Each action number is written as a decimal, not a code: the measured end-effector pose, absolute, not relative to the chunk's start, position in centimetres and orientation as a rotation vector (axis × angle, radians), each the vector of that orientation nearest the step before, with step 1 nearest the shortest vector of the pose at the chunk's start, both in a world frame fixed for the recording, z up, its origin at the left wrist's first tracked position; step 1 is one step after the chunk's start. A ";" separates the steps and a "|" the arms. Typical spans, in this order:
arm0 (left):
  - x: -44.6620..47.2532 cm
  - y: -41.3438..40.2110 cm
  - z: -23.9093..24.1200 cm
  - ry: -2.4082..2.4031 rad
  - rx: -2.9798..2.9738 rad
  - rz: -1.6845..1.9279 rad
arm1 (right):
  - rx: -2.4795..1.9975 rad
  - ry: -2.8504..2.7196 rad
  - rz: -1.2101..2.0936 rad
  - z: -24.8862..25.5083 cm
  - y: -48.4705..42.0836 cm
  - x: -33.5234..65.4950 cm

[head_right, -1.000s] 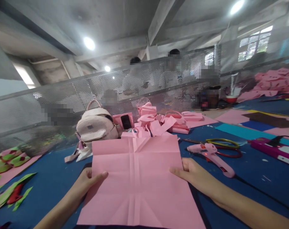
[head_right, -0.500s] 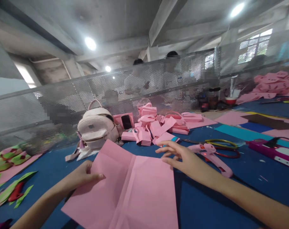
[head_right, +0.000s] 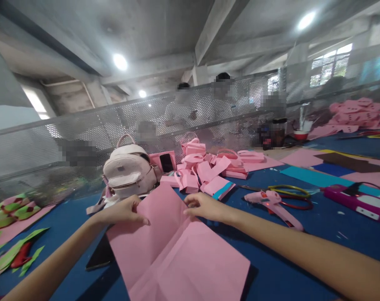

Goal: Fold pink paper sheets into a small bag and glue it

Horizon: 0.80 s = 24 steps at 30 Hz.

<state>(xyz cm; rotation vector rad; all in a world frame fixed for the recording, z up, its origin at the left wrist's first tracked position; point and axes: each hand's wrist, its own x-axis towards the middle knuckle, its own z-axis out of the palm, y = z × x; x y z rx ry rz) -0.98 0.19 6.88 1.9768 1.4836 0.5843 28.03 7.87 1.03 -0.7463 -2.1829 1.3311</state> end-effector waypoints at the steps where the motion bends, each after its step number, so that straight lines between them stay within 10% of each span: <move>1: -1.0 0.6 6.6 1.494 1.970 0.647 | -0.734 -2.185 1.331 0.7 8.1 27.9; 10: -3.0 1.8 0.6 1.579 1.586 1.602 | -0.840 -1.958 1.202 -2.2 9.9 28.7; 24: -1.1 -0.9 -4.6 1.354 1.166 1.409 | -0.905 -1.853 1.193 -3.7 10.2 29.2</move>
